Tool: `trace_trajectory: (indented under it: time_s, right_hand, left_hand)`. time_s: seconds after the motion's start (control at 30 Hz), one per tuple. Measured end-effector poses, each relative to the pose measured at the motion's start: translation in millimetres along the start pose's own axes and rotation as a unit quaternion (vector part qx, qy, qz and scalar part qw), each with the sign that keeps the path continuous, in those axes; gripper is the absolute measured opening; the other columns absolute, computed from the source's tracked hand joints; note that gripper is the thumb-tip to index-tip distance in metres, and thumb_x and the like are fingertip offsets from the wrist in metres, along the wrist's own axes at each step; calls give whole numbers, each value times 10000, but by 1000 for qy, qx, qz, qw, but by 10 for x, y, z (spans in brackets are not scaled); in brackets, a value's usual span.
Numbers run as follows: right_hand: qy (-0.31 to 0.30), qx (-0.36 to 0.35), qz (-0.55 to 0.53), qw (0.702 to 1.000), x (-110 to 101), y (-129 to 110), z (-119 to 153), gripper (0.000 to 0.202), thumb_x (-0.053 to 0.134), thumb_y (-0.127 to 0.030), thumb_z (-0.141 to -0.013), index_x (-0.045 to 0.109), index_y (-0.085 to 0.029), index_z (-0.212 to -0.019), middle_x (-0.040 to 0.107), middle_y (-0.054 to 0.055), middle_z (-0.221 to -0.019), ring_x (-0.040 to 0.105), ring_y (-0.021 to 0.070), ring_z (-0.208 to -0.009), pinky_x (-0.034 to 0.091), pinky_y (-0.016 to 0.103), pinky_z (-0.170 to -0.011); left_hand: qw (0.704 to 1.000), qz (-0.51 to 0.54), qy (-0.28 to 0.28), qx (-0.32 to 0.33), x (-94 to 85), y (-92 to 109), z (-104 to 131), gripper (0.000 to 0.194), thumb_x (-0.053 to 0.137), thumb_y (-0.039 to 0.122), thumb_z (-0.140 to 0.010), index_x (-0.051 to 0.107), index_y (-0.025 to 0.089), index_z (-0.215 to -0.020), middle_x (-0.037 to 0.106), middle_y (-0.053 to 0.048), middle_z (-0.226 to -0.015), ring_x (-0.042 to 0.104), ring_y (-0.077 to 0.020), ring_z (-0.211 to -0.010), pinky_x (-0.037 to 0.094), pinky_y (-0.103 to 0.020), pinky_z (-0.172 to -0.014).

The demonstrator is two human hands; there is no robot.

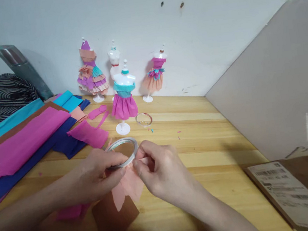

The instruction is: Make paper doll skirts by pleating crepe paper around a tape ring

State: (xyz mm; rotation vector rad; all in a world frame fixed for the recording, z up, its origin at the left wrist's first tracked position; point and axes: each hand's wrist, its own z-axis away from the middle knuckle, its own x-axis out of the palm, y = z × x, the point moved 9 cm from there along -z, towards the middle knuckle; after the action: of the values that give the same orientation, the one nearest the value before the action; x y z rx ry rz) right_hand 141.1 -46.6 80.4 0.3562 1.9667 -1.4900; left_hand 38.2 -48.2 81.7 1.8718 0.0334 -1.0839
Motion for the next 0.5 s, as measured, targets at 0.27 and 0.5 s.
trace_trajectory:
  time_s: [0.27,0.5]
  right_hand:
    - [0,3,1,1000,39,33,-58,190,504,-98,-704,382,-202,-601,339,-78,-504,298,59,-458,256,191,-425]
    - [-66,44,-85,993,-112,168,-128,220,633,-355,-797,576,-148,-749,472,-22,-621,386,92,-553,301,211,-476]
  left_hand:
    - [998,-36,-50,20,122,-33,-36,241,395,102,-799,265,183,-613,315,43,-565,270,-89,-534,189,-285,-525]
    - [981,175,-81,-31,31,-154,-99,268,434,247,-834,333,172,-597,239,53,-581,259,-67,-527,185,-231,-476]
